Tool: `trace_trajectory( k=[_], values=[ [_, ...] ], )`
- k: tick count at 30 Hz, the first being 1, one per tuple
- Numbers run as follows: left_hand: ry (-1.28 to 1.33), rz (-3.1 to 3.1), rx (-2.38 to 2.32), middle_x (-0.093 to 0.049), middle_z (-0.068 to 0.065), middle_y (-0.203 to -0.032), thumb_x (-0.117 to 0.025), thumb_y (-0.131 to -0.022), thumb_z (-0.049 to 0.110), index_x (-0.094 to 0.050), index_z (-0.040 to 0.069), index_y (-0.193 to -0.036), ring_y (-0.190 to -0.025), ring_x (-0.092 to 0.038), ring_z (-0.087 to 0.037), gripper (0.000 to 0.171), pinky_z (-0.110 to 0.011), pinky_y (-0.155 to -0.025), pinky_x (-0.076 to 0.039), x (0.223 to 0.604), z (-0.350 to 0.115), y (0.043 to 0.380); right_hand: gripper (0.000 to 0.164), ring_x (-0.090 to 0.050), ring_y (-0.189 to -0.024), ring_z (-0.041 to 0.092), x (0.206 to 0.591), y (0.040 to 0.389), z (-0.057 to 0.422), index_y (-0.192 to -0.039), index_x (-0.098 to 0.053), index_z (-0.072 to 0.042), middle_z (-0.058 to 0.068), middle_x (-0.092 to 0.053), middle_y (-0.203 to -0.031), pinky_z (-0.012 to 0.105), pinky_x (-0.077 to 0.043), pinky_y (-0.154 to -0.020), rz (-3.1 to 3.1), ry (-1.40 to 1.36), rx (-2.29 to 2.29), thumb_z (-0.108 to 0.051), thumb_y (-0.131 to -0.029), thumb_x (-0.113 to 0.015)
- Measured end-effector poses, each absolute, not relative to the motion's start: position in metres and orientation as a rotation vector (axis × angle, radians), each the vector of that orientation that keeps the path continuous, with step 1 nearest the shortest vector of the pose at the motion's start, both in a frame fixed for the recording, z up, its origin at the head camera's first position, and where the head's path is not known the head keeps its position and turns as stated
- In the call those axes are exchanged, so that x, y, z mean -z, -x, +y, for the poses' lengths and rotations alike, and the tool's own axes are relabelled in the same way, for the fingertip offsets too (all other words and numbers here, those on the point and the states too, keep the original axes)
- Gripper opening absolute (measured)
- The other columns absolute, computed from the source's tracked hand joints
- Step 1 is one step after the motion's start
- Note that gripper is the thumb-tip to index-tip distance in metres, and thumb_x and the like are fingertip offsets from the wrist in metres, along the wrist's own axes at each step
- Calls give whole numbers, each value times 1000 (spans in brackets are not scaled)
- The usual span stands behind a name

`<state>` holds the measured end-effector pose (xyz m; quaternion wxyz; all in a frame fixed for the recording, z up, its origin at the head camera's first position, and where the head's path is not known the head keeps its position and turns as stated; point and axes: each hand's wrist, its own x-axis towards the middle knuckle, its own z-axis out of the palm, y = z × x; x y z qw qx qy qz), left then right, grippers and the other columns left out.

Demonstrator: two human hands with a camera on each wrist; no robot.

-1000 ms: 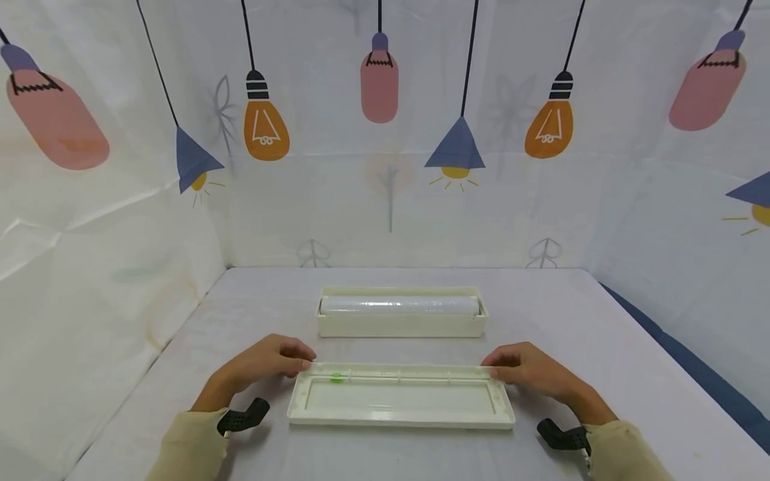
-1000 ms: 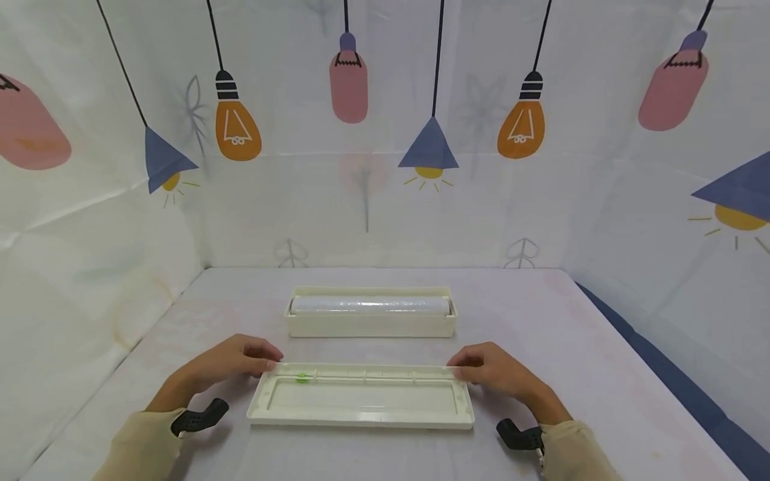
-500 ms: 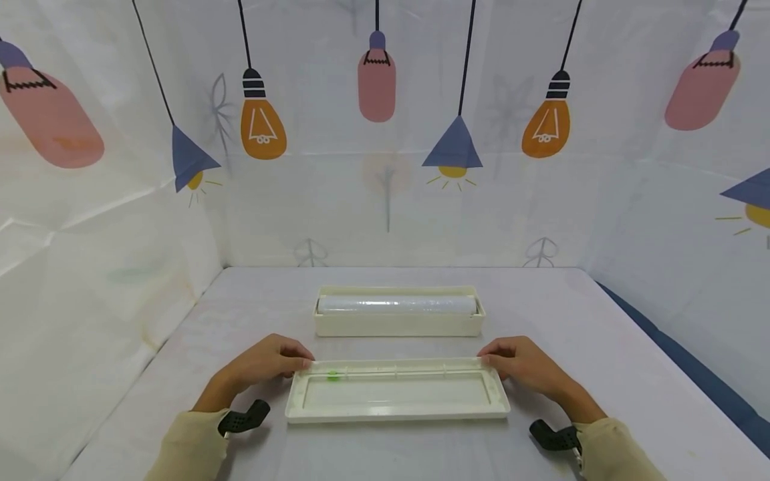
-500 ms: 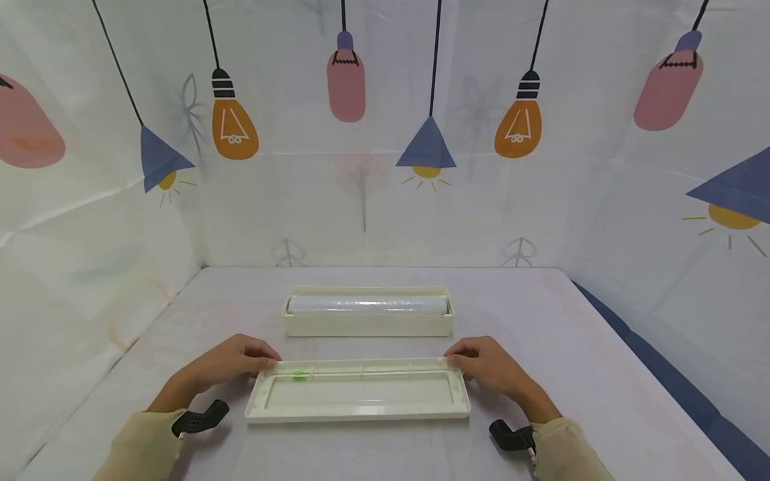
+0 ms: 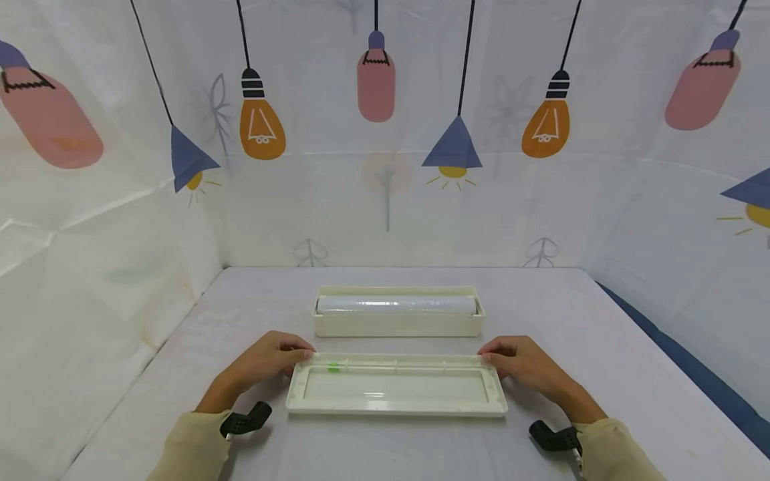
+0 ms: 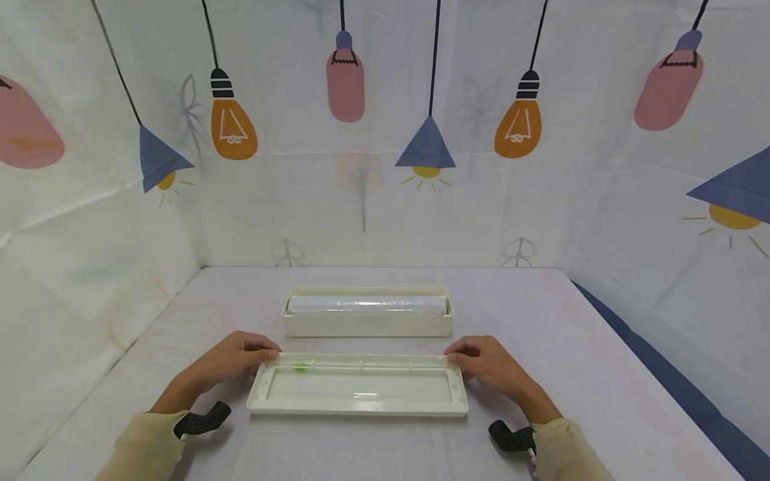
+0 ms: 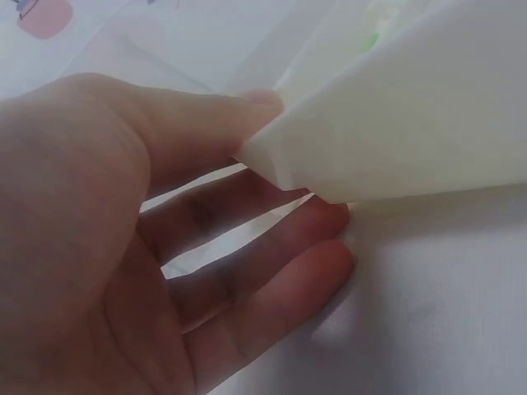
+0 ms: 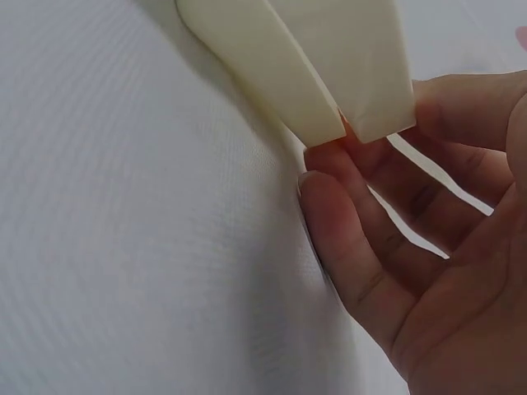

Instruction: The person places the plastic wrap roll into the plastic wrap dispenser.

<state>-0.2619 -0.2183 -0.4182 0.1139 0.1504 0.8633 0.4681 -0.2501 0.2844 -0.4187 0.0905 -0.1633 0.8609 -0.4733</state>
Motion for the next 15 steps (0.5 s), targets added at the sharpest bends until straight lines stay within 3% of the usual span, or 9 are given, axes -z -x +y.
trace_trajectory(
  k=[7,15],
  values=[
    [-390,2575,-1417,-70,-6,-103,-70,-96,33,-75,5,-111,-78,-62,-21,32,-35,-65,-55,417,-216,262,29,-66,-91,25,419,252,283,-111,-70,-4,10,-70,-105,35,-57,-73,2584,494,1455,-30,-99,-65],
    [-434,2556,-1545,-71,-9,-107,-69,-96,29,-75,4,-110,-95,-64,-22,29,-33,-74,-59,423,-215,265,32,-64,-100,23,422,251,283,-112,-71,-3,11,-69,-111,31,-56,-79,2617,318,1569,-31,-97,-69]
  ],
)
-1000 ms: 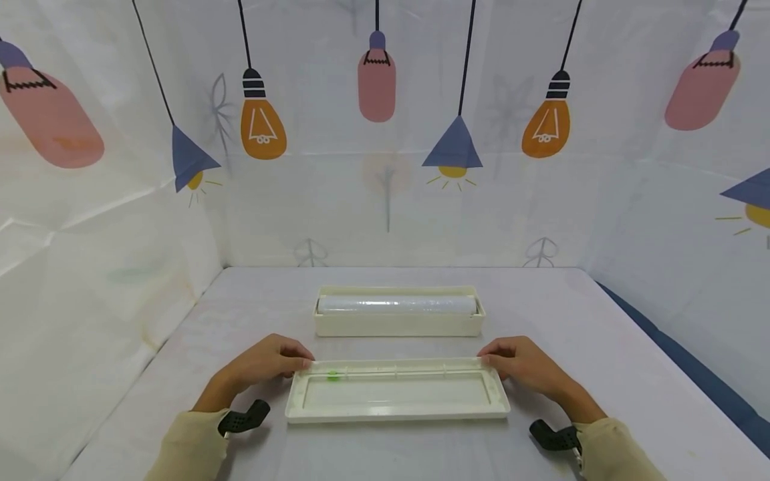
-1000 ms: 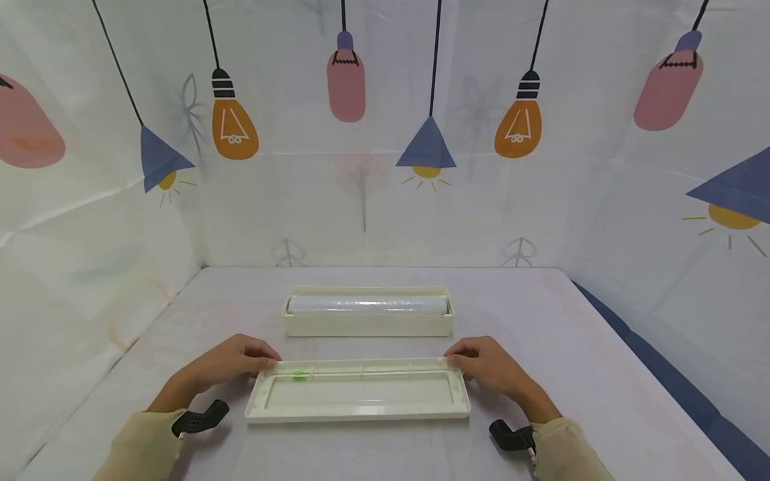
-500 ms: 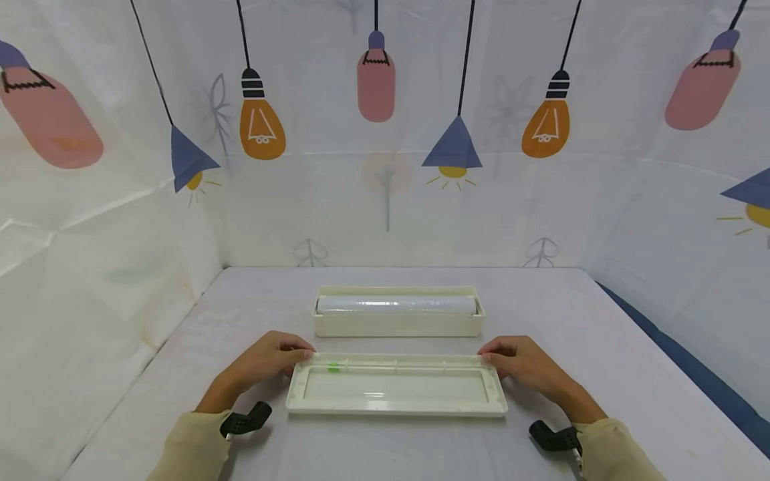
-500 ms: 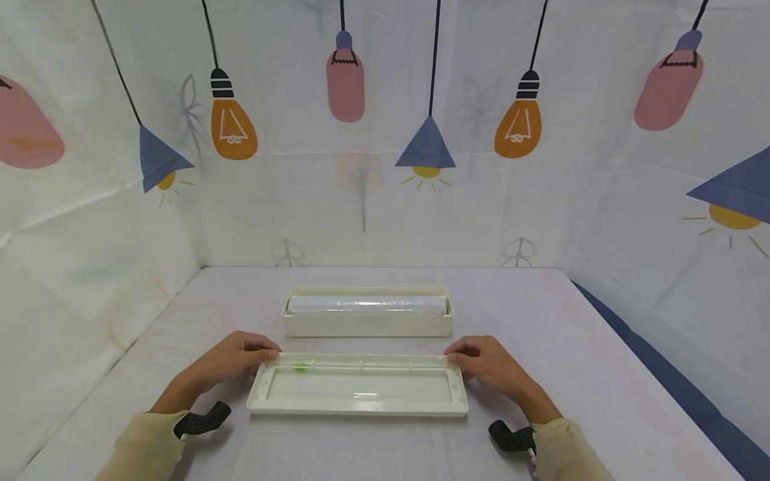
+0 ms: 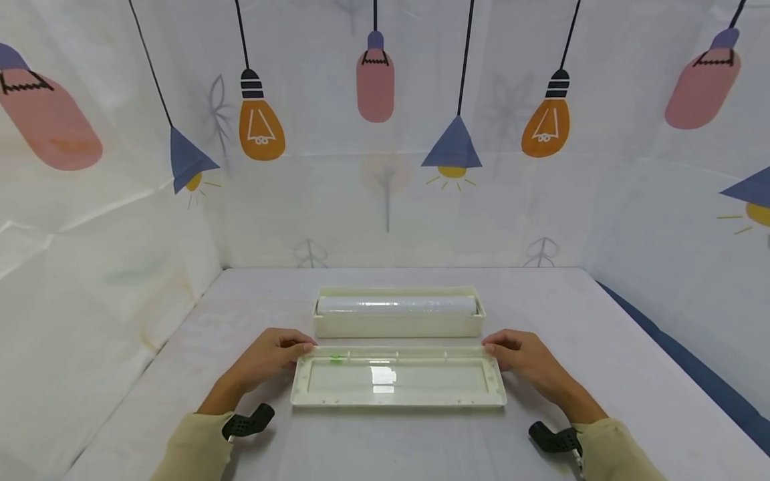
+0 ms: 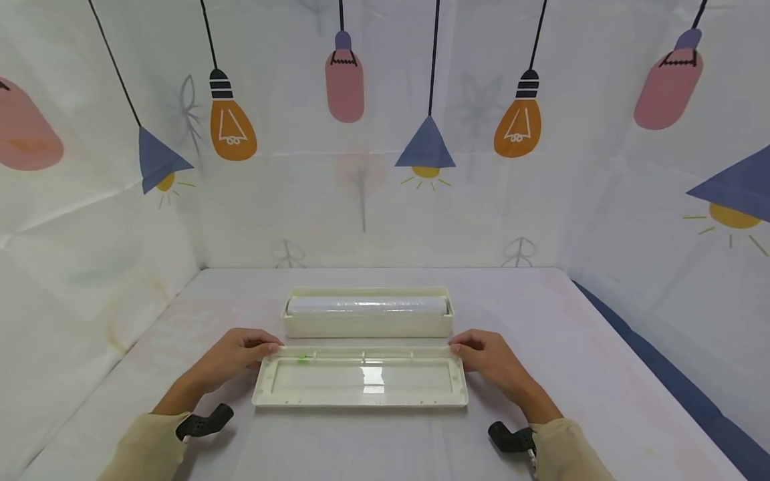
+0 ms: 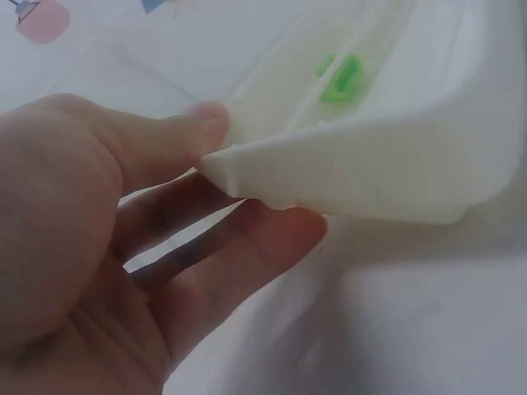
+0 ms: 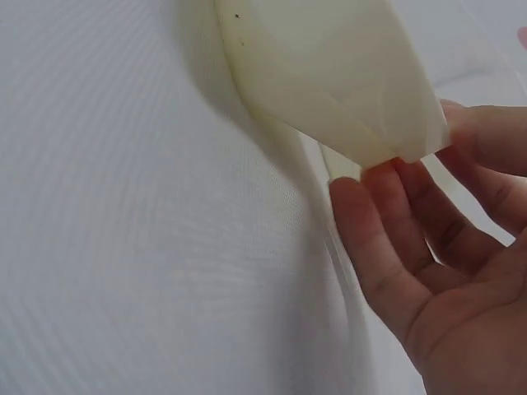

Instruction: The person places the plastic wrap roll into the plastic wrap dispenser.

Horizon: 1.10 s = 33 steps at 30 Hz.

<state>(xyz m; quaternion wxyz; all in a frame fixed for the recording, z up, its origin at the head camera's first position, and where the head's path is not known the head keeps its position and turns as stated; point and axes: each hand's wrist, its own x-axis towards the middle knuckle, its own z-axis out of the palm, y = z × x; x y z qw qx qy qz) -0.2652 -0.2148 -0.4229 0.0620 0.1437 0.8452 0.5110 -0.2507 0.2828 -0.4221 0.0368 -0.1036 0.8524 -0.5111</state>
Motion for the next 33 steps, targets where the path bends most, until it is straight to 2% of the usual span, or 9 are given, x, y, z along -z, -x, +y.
trace_trajectory(
  k=[5,10,16,20,23,33],
  values=[
    [-376,2584,-1600,-71,-9,-110,-70,-96,27,-75,4,-110,-97,-66,-22,27,-34,-75,-60,422,-212,266,38,-63,-100,21,420,251,281,-112,-70,-1,10,-69,-110,30,-56,-80,2631,194,1642,-35,-95,-70],
    [-312,2609,-1619,-71,-8,-111,-70,-96,25,-75,5,-110,-96,-67,-21,25,-33,-75,-60,419,-208,264,46,-63,-103,20,419,252,282,-119,-67,0,10,-68,-115,28,-55,-83,2613,148,1636,-40,-96,-69],
    [-274,2646,-1661,-71,-9,-111,-68,-97,19,-75,4,-109,-97,-67,-22,20,-31,-76,-59,418,-204,262,52,-65,-100,23,418,252,285,-129,-63,2,12,-67,-119,32,-55,-80,2545,226,1574,-42,-101,-60],
    [-240,2712,-1675,-70,-9,-114,-68,-98,19,-76,5,-109,-101,-67,-23,19,-31,-78,-59,415,-202,262,61,-67,-92,26,417,252,285,-138,-52,9,15,-67,-114,36,-57,-75,2464,277,1563,-43,-105,-51],
    [-217,2738,-1686,-70,-10,-115,-67,-98,20,-76,6,-110,-103,-66,-23,20,-31,-79,-59,414,-201,261,67,-67,-92,28,417,252,284,-142,-44,13,17,-68,-114,39,-59,-72,2405,301,1570,-44,-106,-47],
    [-243,2707,-1788,-69,-11,-119,-69,-97,30,-73,4,-117,-107,-65,-25,33,-31,-87,-57,412,-204,260,64,-66,-102,28,417,250,283,-143,-44,13,19,-65,-119,41,-61,-72,2395,328,1611,-40,-107,-46]
  ],
)
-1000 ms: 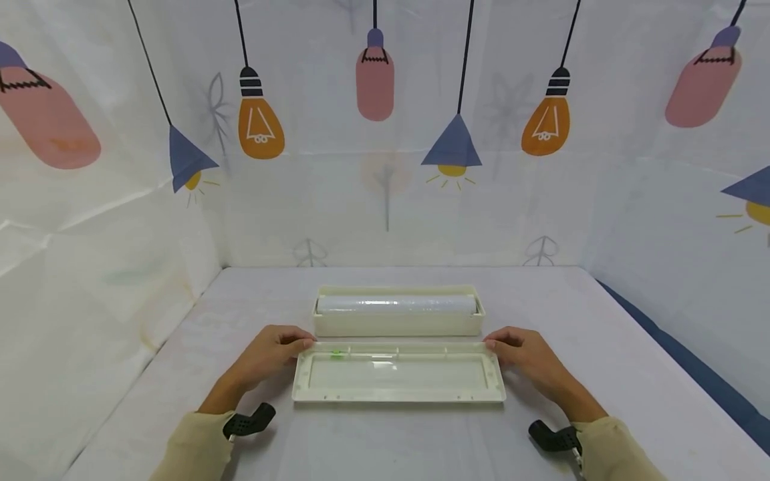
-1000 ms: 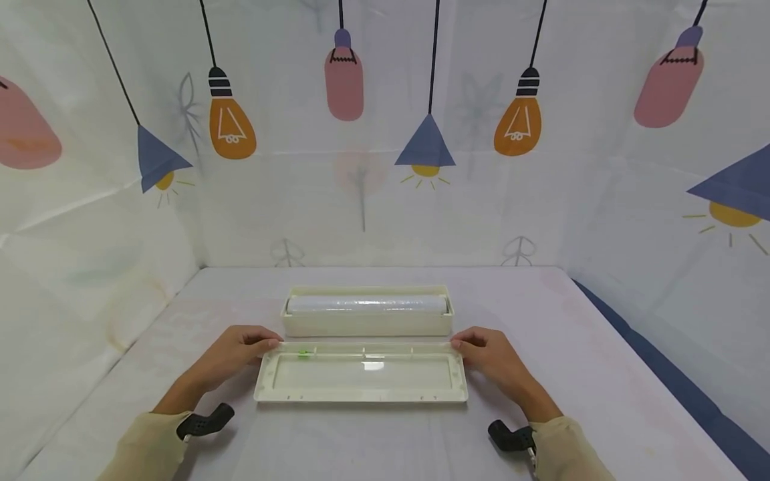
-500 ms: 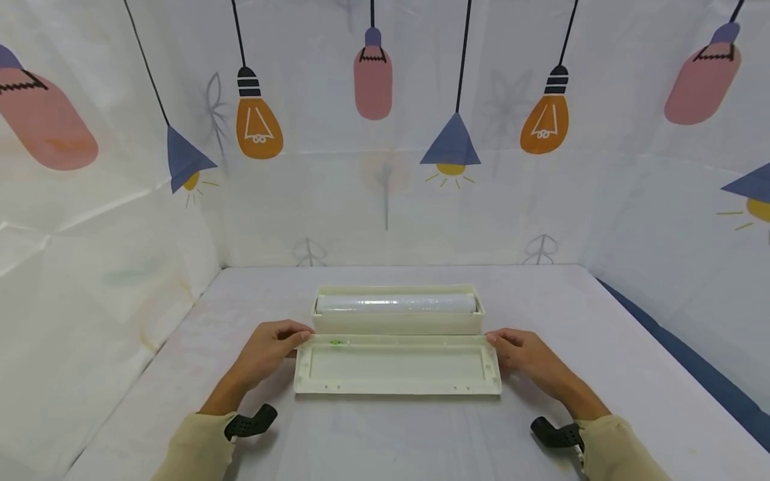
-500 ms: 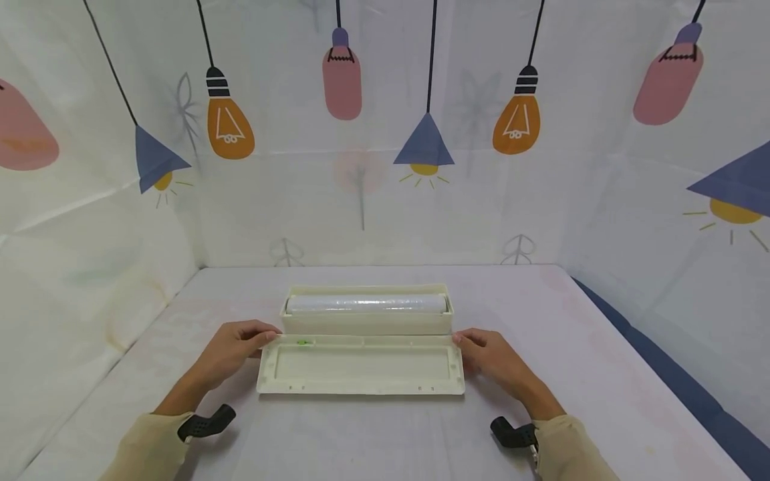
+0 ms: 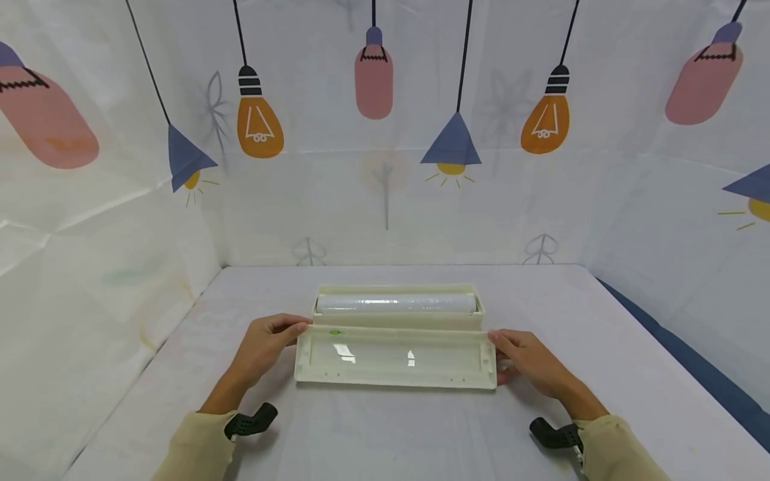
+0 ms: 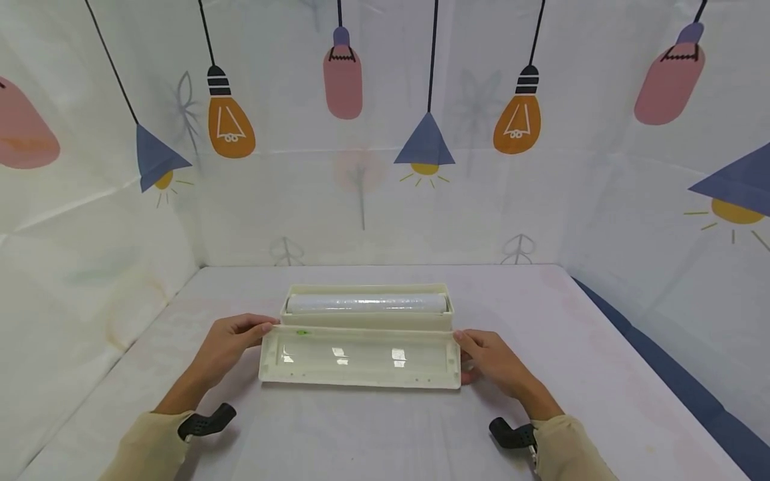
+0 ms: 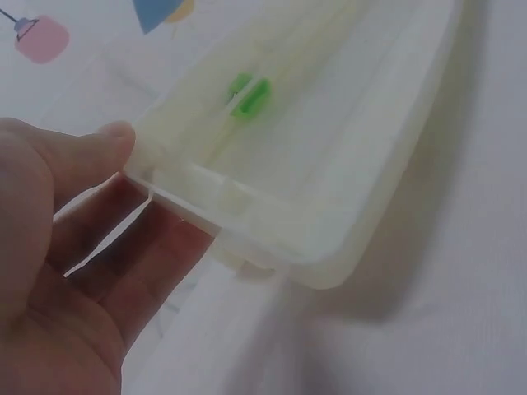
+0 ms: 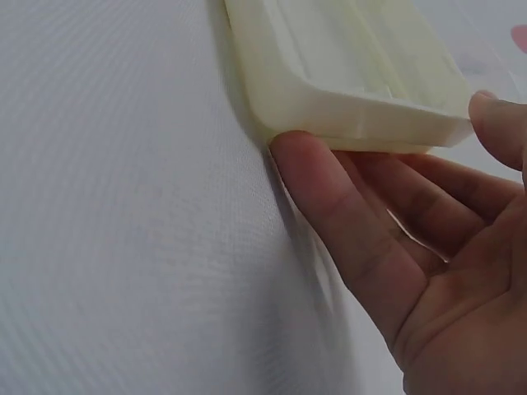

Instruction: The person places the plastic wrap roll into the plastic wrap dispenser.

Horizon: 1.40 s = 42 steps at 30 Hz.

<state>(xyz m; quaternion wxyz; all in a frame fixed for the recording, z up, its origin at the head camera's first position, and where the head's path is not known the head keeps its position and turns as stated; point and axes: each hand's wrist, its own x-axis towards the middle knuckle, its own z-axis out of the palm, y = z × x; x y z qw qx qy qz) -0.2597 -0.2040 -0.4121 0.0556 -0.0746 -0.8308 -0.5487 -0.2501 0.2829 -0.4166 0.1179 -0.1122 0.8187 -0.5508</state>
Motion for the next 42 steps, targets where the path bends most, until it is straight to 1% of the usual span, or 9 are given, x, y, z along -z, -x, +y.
trace_trajectory(
  k=[5,14,18,22,26,29,32,34,42],
  values=[
    [255,-2481,1703,-69,-11,-122,-68,-97,35,-71,3,-121,-111,-64,-24,40,-30,-90,-55,410,-204,260,60,-64,-105,29,418,250,282,-141,-47,12,21,-62,-124,42,-61,-72,2427,380,1638,-38,-108,-45],
    [263,-2375,1841,-67,-13,-125,-67,-98,32,-68,0,-123,-110,-63,-13,40,-22,-91,-52,412,-204,260,52,-64,-104,30,420,247,277,-139,-52,8,24,-60,-128,41,-61,-69,2564,504,1675,-33,-109,-45],
    [248,-2392,1842,-65,-12,-127,-66,-98,35,-66,1,-126,-112,-61,-15,44,-20,-91,-51,412,-203,261,52,-63,-104,29,421,247,276,-140,-52,8,23,-60,-129,39,-61,-69,2627,485,1654,-34,-108,-46],
    [240,-2439,1825,-63,-12,-131,-65,-99,39,-63,2,-131,-117,-60,-20,49,-25,-95,-51,412,-204,262,52,-63,-104,31,420,247,275,-140,-52,7,22,-60,-130,38,-61,-69,2658,467,1663,-34,-108,-47],
    [222,-2497,1829,-61,-14,-135,-63,-99,43,-60,1,-136,-118,-60,-26,56,-37,-99,-51,413,-205,262,51,-62,-106,34,419,246,273,-141,-51,8,24,-59,-132,35,-61,-69,2675,465,1671,-31,-108,-48],
    [202,-2526,1853,-59,-16,-138,-63,-98,45,-57,0,-138,-118,-61,-29,60,-40,-97,-53,414,-206,264,51,-62,-106,35,417,244,273,-142,-50,9,25,-58,-133,32,-61,-69,2691,468,1667,-30,-108,-48],
    [180,-2552,1867,-57,-18,-138,-61,-99,46,-56,-1,-139,-118,-60,-30,63,-37,-90,-56,415,-205,265,52,-63,-106,35,417,244,273,-142,-49,9,25,-58,-133,32,-60,-70,2707,470,1664,-30,-108,-48],
    [177,-2582,1854,-57,-20,-137,-59,-100,48,-55,-3,-140,-118,-60,-32,65,-37,-87,-58,415,-205,266,51,-64,-106,34,417,244,273,-143,-49,8,25,-58,-133,33,-60,-70,2714,476,1666,-30,-108,-48],
    [169,-2670,1842,-59,-17,-135,-53,-102,51,-52,1,-143,-114,-61,-31,65,-41,-80,-60,413,-205,263,51,-65,-106,35,416,243,273,-143,-49,8,25,-58,-134,35,-61,-71,2726,481,1685,-30,-108,-47]
  ],
)
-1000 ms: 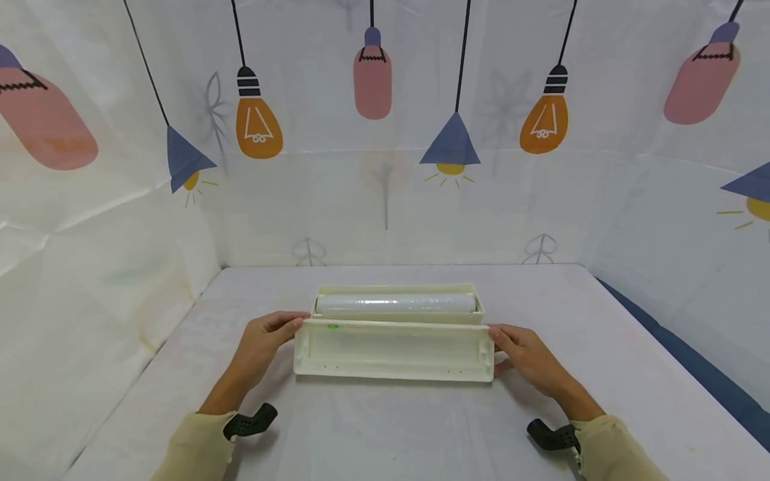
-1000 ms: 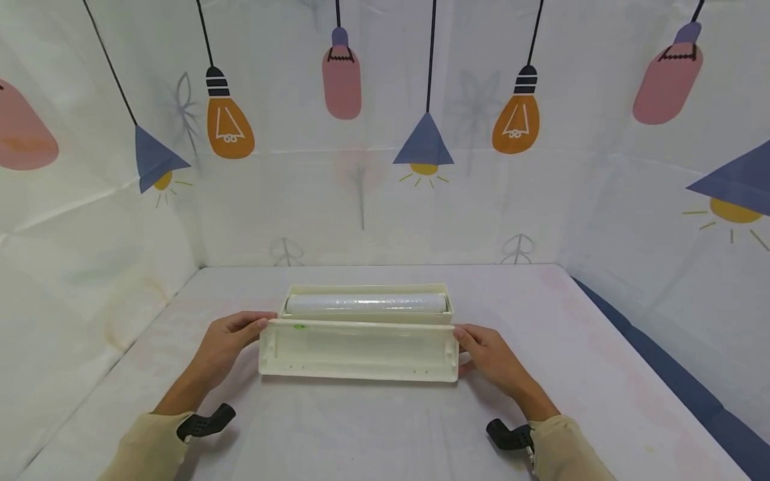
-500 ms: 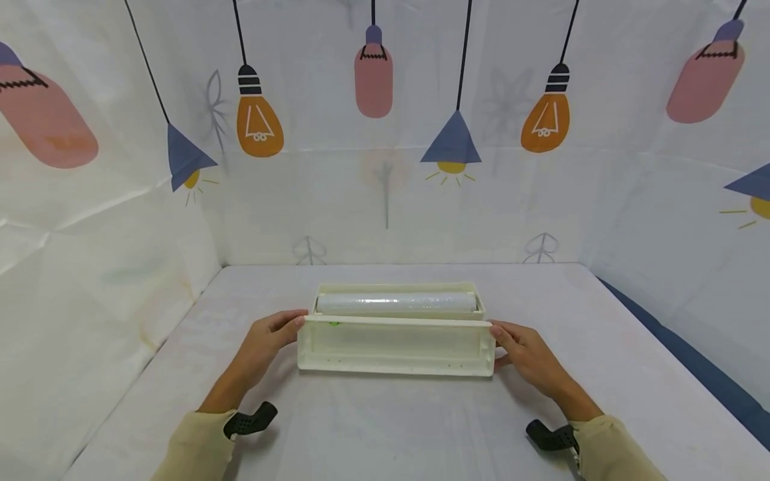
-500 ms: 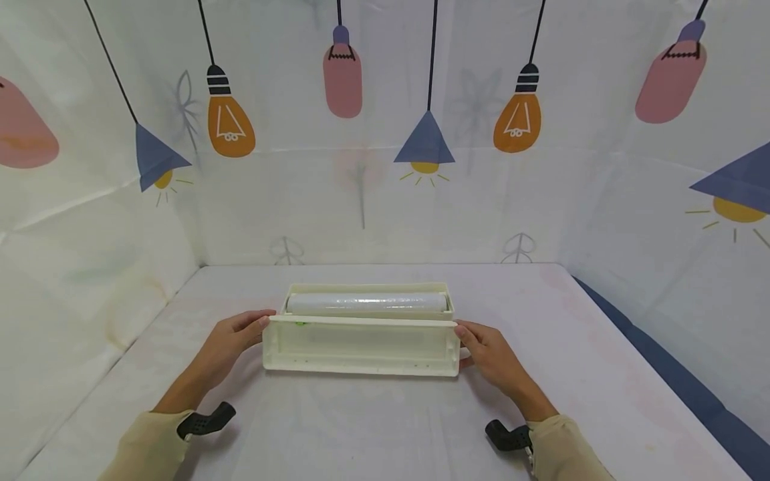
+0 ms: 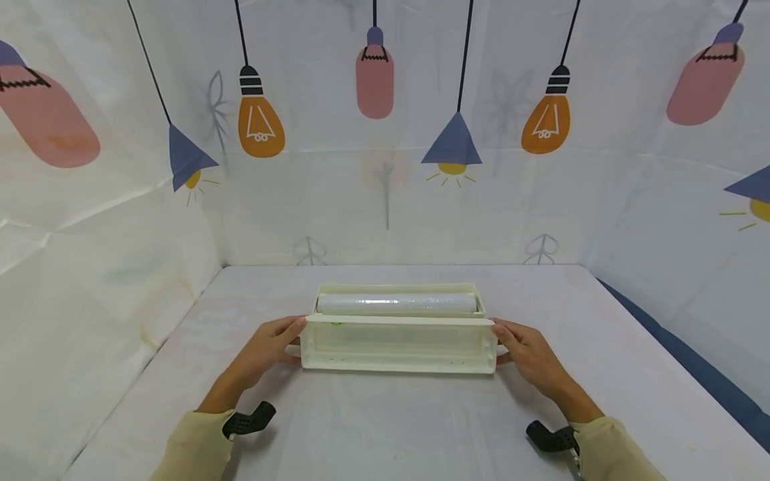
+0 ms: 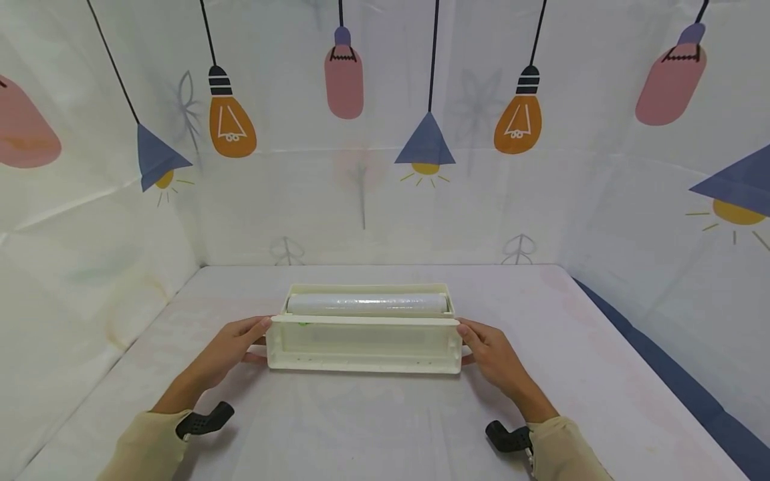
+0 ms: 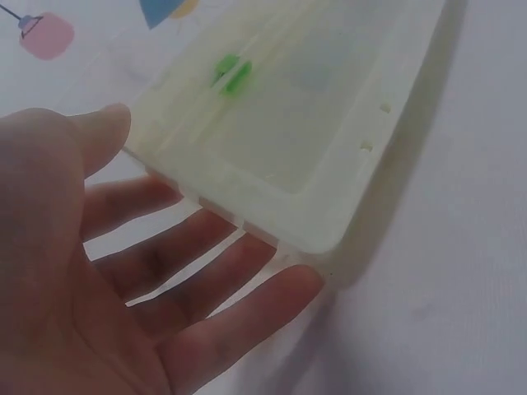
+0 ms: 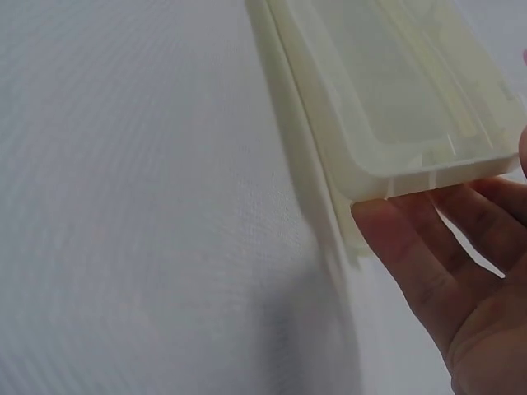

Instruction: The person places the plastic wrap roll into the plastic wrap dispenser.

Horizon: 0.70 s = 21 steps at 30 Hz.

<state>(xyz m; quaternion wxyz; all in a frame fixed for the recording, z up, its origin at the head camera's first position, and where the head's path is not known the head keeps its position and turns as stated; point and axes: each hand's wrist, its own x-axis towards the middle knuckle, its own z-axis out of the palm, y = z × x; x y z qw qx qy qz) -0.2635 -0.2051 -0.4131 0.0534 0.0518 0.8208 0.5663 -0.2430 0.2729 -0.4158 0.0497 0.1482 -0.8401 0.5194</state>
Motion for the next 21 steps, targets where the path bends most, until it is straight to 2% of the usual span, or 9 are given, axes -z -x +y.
trace_trajectory(
  k=[9,21],
  values=[
    [-135,2490,-1736,-58,-19,-135,-53,-101,52,-51,2,-144,-114,-61,-32,66,-40,-76,-61,413,-204,262,53,-66,-102,29,417,244,276,-142,-50,7,24,-60,-132,35,-61,-72,-2564,-434,-1550,-33,-108,-47],
    [-274,2456,-1846,-54,-22,-140,-55,-103,45,-51,-1,-145,-118,-59,-37,62,-42,-76,-61,406,-207,260,58,-60,-112,38,408,248,277,-150,-43,0,22,-52,-142,37,-61,-75,-2579,-418,-1670,-41,-108,-43]
  ],
)
